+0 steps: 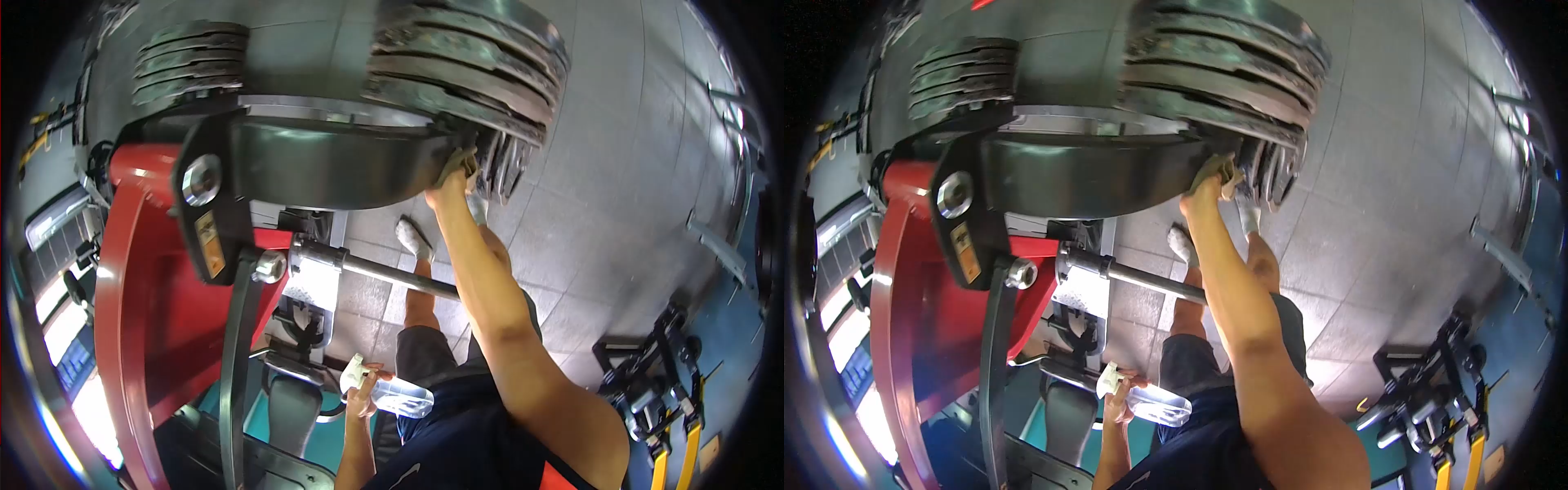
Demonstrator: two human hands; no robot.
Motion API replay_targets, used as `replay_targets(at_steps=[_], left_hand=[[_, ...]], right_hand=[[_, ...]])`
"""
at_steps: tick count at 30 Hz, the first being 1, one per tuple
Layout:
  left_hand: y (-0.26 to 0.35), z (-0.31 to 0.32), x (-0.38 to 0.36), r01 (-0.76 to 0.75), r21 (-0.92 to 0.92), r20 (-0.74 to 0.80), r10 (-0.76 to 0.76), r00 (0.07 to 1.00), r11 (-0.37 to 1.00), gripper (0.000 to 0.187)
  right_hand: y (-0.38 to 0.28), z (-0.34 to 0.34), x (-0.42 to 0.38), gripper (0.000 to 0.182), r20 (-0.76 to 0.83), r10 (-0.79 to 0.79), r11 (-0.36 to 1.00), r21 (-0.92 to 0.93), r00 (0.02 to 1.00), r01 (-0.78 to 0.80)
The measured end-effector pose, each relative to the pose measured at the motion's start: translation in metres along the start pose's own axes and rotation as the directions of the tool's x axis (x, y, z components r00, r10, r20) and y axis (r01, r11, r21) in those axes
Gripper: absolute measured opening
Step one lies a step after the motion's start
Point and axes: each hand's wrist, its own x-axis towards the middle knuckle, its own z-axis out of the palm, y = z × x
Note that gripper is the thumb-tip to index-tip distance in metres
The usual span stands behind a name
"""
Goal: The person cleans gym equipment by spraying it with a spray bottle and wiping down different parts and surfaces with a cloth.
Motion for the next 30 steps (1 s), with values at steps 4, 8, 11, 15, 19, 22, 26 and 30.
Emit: replay_targets(at_steps=[4,8,11,15,19,22,26,30], left_hand=[[-0.013,-0.018,-0.003,-0.046,-0.268,-0.067,0.029,0.997,0.962,0.041],[-0.023,-0.016,0.001,-0.086,-0.417,-0.077,0.059,0.995,0.905,0.040],[-0.016,-0.012,0.002,-0.125,-0.491,-0.062,0.108,0.992,0.862,0.038],[-0.028,-0.016,0.007,-0.218,-0.515,-0.026,0.238,0.971,0.829,0.030],[-0.037,-0.013,0.011,-0.214,-0.522,-0.036,0.230,0.973,0.826,0.028],[-0.042,-0.009,0.009,-0.220,-0.515,-0.048,0.229,0.972,0.829,0.028],[-0.043,-0.007,0.005,-0.240,-0.505,-0.088,0.228,0.970,0.829,0.027],[-0.045,-0.006,0.008,-0.293,-0.574,-0.109,0.283,0.953,0.765,0.030]], right_hand=[[0.005,0.009,-0.082,0.032,0.138,-0.109,0.943,-0.300,0.984,0.147],[-0.022,0.031,-0.217,0.033,0.290,0.221,0.828,-0.560,0.931,-0.022],[-0.088,0.046,-0.296,0.046,0.697,0.185,0.704,-0.585,0.692,0.401],[-0.129,0.082,-0.338,0.062,0.876,0.147,0.113,-0.476,0.459,0.872],[-0.032,0.118,-0.288,0.073,0.811,0.469,-0.499,-0.083,0.349,0.863],[0.062,0.109,-0.220,0.093,0.838,0.533,-0.725,0.525,-0.119,0.446],[0.017,0.070,-0.179,0.088,0.745,0.618,-0.579,0.647,-0.251,0.496],[-0.015,0.053,-0.183,0.056,0.919,0.390,-0.390,0.226,-0.062,0.893]])
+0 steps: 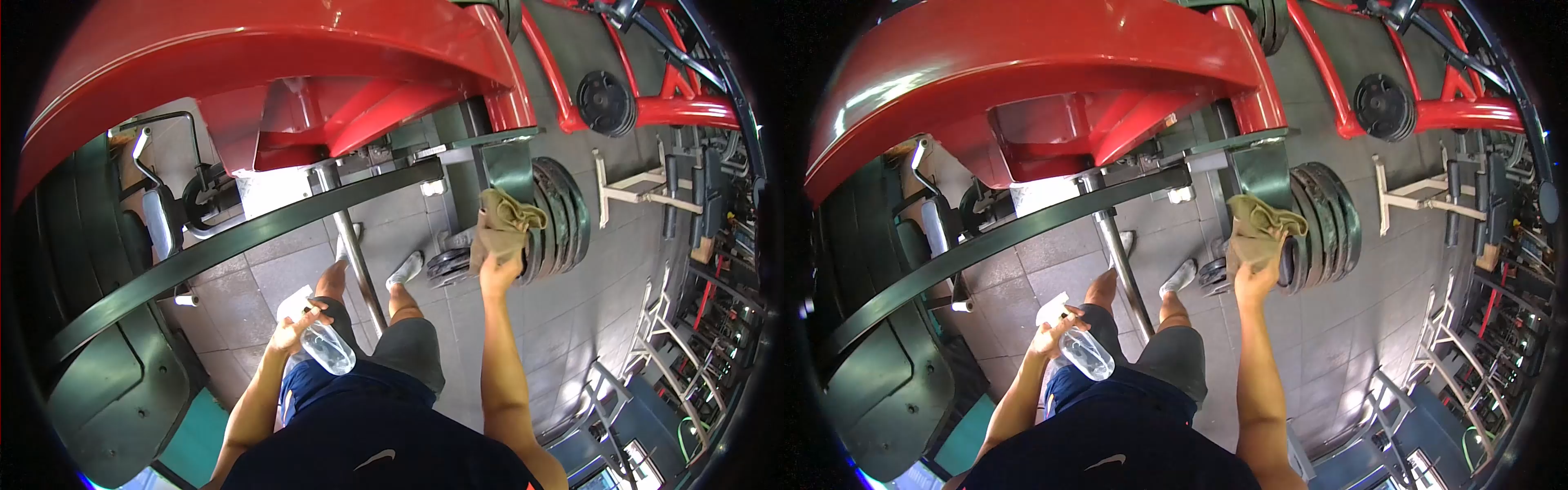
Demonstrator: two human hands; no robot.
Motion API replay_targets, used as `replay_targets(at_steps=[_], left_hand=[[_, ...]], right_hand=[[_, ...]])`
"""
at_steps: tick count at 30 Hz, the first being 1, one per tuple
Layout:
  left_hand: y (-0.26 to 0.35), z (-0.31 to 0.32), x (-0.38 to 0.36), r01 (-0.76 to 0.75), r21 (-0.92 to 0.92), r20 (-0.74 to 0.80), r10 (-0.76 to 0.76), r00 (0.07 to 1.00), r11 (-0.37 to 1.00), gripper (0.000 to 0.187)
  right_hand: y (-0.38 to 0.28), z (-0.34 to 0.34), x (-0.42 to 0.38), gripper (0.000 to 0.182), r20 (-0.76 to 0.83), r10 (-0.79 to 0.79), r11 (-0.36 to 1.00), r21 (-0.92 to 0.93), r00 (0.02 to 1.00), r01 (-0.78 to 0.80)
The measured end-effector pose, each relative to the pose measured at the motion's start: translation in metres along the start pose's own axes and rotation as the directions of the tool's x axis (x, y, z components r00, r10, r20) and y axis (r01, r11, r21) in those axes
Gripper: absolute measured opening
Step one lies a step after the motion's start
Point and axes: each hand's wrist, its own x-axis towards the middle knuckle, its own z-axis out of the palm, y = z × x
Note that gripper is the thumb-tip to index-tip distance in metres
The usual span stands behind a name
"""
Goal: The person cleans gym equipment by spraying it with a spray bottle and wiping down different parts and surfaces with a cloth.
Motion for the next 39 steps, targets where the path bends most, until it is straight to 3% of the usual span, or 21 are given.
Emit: replay_targets(at_steps=[4,5,7,11,12,14,17,18,19,20,21,22,23,24,27,29,31,33,35,37,39], left_hand=[[0.000,0.008,0.005,-0.027,0.088,0.029,0.024,0.999,0.996,0.034],[0.007,0.014,0.005,-0.059,0.156,0.055,0.051,0.997,0.986,0.036],[0.025,0.029,0.002,-0.113,0.291,0.100,0.088,0.991,0.950,0.039],[0.034,0.039,-0.008,-0.222,0.253,0.100,0.203,0.974,0.942,0.051],[0.027,0.033,-0.006,-0.266,0.242,0.091,0.251,0.964,0.933,0.051],[0.023,0.025,-0.003,-0.339,0.264,0.071,0.333,0.940,0.903,0.048],[0.025,0.041,-0.011,-0.387,0.336,-0.032,0.421,0.906,0.859,0.039],[0.025,0.040,-0.011,-0.380,0.419,-0.017,0.426,0.905,0.824,0.038],[0.017,0.042,-0.011,-0.368,0.501,-0.006,0.428,0.904,0.783,0.038],[-0.001,0.046,-0.009,-0.351,0.485,-0.065,0.434,0.899,0.801,0.029],[-0.013,0.056,-0.013,-0.388,0.618,-0.062,0.534,0.843,0.684,0.025],[-0.021,0.070,-0.019,-0.393,0.737,-0.046,0.620,0.783,0.550,0.021],[-0.031,0.085,-0.025,-0.367,0.838,-0.015,0.692,0.722,0.402,0.018],[-0.042,0.098,-0.028,-0.375,0.891,0.041,0.778,0.627,0.256,0.011],[-0.068,0.135,-0.041,-0.294,0.944,0.067,0.783,0.618,0.150,0.024],[-0.096,0.145,-0.040,-0.355,0.916,0.065,0.802,0.594,0.189,0.040],[-0.089,0.156,-0.035,-0.413,0.908,0.286,0.818,0.500,-0.066,0.045],[-0.103,0.159,-0.015,-0.595,0.784,0.242,0.796,0.555,0.177,0.048],[-0.106,0.165,0.018,-0.653,0.742,0.330,0.762,0.557,0.156,0.039],[-0.118,0.183,0.069,-0.690,0.653,0.276,0.750,0.601,0.312,0.029],[-0.122,0.198,0.125,-0.738,0.539,0.320,0.712,0.625,0.406,0.021]], right_hand=[[-0.018,0.008,0.084,0.033,-0.026,0.262,0.920,0.308,0.965,-0.241],[-0.007,0.015,0.109,0.045,0.078,-0.040,0.998,0.042,0.996,0.037],[-0.039,0.035,0.100,0.071,-0.079,-0.225,0.957,-0.207,0.971,0.205],[-0.013,-0.003,0.022,0.088,0.331,-0.269,0.881,-0.294,0.904,0.370],[-0.006,-0.014,0.008,0.085,0.352,-0.225,0.895,-0.295,0.909,0.336],[-0.004,-0.039,0.002,0.071,0.265,0.026,0.998,-0.061,0.964,-0.010],[-0.043,-0.080,0.042,0.049,0.039,0.417,0.890,0.185,0.908,-0.417],[-0.052,-0.089,0.058,0.051,0.090,0.114,0.993,0.031,0.989,-0.117],[-0.053,-0.097,0.074,0.053,0.185,-0.191,0.973,-0.092,0.964,0.210],[-0.058,-0.103,0.087,0.055,0.306,-0.454,0.838,-0.171,0.836,0.518],[-0.099,-0.090,0.087,0.062,0.372,-0.460,0.808,-0.200,0.806,0.554],[-0.118,-0.081,0.090,0.070,0.710,-0.390,0.576,-0.309,0.587,0.757],[-0.118,-0.063,0.084,0.063,0.860,-0.238,0.430,-0.324,0.452,0.843],[-0.076,-0.040,0.076,0.059,0.885,-0.269,0.218,-0.329,0.381,0.919],[-0.018,0.001,0.037,0.056,0.955,-0.136,-0.292,-0.291,0.262,0.911],[0.025,0.018,0.000,0.055,0.971,0.168,-0.139,-0.144,0.167,0.980],[0.097,0.012,-0.026,0.055,0.986,0.100,-0.253,-0.107,0.136,0.961],[0.040,-0.022,-0.001,0.055,0.997,0.041,-0.167,-0.063,0.070,0.984],[0.002,-0.043,0.041,0.053,0.950,-0.276,0.005,-0.147,0.142,0.989],[-0.028,-0.047,0.084,0.053,0.903,-0.404,0.289,-0.022,0.143,0.957],[-0.024,-0.040,0.109,0.053,0.840,-0.524,0.423,0.113,0.141,0.899]])
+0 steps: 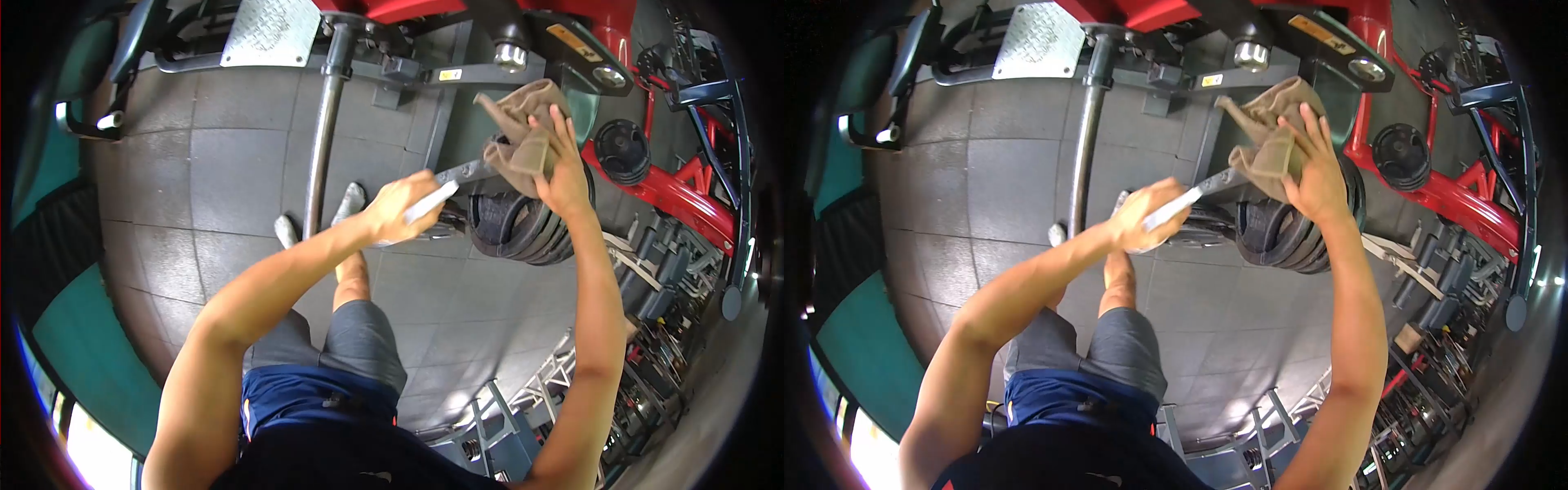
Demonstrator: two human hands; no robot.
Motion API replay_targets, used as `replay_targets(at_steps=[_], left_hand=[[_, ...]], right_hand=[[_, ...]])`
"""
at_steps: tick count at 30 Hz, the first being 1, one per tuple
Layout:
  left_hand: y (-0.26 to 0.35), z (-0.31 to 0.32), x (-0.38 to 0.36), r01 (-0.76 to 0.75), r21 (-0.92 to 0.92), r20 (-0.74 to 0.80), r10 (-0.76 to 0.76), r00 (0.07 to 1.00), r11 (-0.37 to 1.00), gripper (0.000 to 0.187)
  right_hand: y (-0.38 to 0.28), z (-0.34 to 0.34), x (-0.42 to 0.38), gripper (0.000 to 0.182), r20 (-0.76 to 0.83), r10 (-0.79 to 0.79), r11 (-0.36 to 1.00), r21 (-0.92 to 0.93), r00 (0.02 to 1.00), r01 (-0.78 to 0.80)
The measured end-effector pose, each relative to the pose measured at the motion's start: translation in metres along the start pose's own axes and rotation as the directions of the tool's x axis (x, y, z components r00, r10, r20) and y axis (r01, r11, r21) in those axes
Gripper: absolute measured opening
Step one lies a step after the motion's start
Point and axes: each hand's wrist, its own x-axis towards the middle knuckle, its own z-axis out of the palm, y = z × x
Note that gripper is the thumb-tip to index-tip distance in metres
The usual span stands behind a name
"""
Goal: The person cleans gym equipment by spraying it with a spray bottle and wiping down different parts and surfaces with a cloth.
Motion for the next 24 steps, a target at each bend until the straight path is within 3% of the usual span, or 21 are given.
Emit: replay_targets(at_steps=[2,5,8,12,14,16,20,22,24], left_hand=[[-0.023,0.027,0.029,0.180,-0.232,0.000,-0.185,0.983,0.956,0.020],[-0.052,0.060,0.065,0.098,-0.286,0.100,-0.072,0.992,0.953,0.023],[-0.073,0.091,0.084,0.169,-0.305,0.123,-0.137,0.983,0.937,0.025],[-0.088,0.078,0.089,0.183,-0.422,0.083,-0.163,0.983,0.888,0.038],[-0.090,0.076,0.089,0.202,-0.387,0.137,-0.161,0.977,0.900,0.037],[-0.088,0.075,0.092,0.210,-0.302,0.221,-0.146,0.964,0.930,0.037],[-0.102,0.083,0.095,0.190,-0.348,0.184,-0.132,0.974,0.918,0.037],[-0.105,0.090,0.092,0.063,-0.335,0.092,-0.034,0.995,0.940,0.033],[-0.104,0.096,0.081,0.112,-0.377,0.067,-0.093,0.993,0.920,0.032]], right_hand=[[0.003,0.017,-0.005,0.042,-0.092,0.040,0.999,0.023,0.995,-0.038],[0.000,0.036,-0.002,0.035,-0.243,0.020,0.999,0.037,0.970,-0.011],[0.004,0.044,-0.004,0.036,-0.294,0.035,0.998,0.068,0.955,-0.016],[0.002,0.048,-0.007,0.032,-0.286,0.121,0.978,0.196,0.951,-0.066],[0.001,0.049,-0.006,0.030,-0.288,0.144,0.968,0.239,0.947,-0.074],[0.003,0.045,-0.008,0.031,-0.248,0.121,0.979,0.191,0.961,-0.074],[-0.001,0.034,-0.004,0.034,-0.160,0.122,0.986,0.131,0.980,-0.101],[-0.008,0.026,0.003,0.041,-0.035,0.065,0.985,-0.160,0.997,-0.070],[-0.027,0.032,0.011,0.048,0.067,-0.022,0.884,-0.464,0.998,0.051]])
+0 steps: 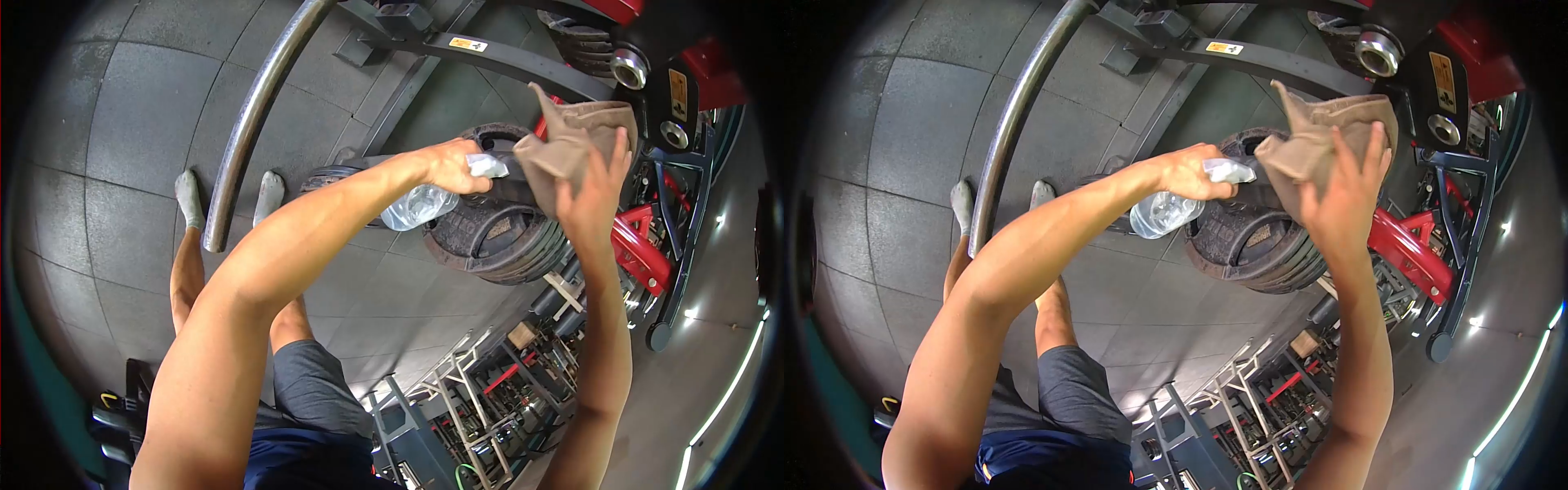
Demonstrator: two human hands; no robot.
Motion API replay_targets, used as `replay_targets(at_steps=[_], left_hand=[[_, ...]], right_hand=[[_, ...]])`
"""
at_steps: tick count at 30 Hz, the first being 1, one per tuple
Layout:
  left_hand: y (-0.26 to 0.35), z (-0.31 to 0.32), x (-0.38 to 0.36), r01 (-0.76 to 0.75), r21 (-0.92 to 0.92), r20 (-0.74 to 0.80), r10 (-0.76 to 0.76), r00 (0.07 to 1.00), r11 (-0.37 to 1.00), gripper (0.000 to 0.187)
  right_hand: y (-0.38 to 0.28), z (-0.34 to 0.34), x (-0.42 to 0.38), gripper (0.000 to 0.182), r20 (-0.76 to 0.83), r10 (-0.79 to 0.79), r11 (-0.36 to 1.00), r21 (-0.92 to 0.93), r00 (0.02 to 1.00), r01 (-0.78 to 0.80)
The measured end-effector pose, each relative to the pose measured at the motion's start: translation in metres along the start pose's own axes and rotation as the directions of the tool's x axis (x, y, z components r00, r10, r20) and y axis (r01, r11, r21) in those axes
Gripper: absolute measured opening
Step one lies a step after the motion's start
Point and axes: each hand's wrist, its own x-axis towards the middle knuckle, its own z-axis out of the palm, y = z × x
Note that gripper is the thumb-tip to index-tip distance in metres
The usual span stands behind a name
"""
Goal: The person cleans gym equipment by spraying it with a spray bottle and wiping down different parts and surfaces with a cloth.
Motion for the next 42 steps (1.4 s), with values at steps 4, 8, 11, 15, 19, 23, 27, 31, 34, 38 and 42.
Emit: replay_targets(at_steps=[4,8,11,15,19,23,27,31,34,38,42], left_hand=[[-0.030,0.005,-0.055,-0.096,-0.114,-0.107,0.083,0.991,0.989,0.022],[-0.045,0.008,-0.147,-0.118,0.007,-0.147,0.118,0.982,0.993,0.018],[-0.045,0.018,-0.209,-0.021,-0.041,-0.112,0.016,0.994,0.999,0.017],[-0.047,0.030,-0.250,0.113,-0.127,-0.072,-0.122,0.990,0.986,0.018],[-0.043,0.032,-0.248,0.075,-0.163,-0.105,-0.093,0.990,0.984,0.018],[-0.028,0.011,-0.232,0.033,-0.091,-0.147,-0.047,0.988,0.995,0.017],[-0.034,-0.005,-0.188,-0.049,-0.016,-0.162,0.045,0.986,0.999,0.017],[-0.051,-0.007,-0.128,-0.054,0.009,-0.217,0.055,0.975,0.999,0.017],[-0.067,-0.001,-0.087,-0.081,0.069,-0.205,0.094,0.974,0.994,0.019],[-0.094,0.008,-0.056,0.049,0.011,-0.144,-0.047,0.989,0.999,0.023],[-0.109,0.014,-0.043,0.115,0.007,-0.035,-0.115,0.993,0.993,0.029]], right_hand=[[-0.067,0.044,0.016,0.072,0.613,0.113,0.839,-0.481,0.782,0.255],[-0.124,0.131,-0.001,0.057,0.598,0.171,0.790,-0.558,0.783,0.254],[-0.085,0.103,-0.015,0.056,0.581,-0.061,0.861,-0.381,0.812,0.337],[-0.060,0.019,0.010,0.068,0.525,0.021,0.867,-0.433,0.851,0.246],[-0.078,0.088,-0.006,0.056,0.569,-0.052,0.833,-0.428,0.820,0.350],[-0.085,0.102,-0.009,0.050,0.594,-0.131,0.857,-0.334,0.794,0.392],[-0.041,-0.017,0.014,0.066,0.547,0.014,0.912,-0.350,0.837,0.214],[-0.007,-0.029,0.004,0.083,0.333,-0.068,0.942,-0.290,0.941,0.170],[-0.003,-0.005,0.002,0.078,0.265,-0.096,0.960,-0.231,0.960,0.160],[-0.004,0.002,0.004,0.071,0.270,-0.126,0.962,-0.201,0.955,0.184],[-0.001,0.009,0.007,0.067,0.350,-0.188,0.944,-0.195,0.918,0.268]])
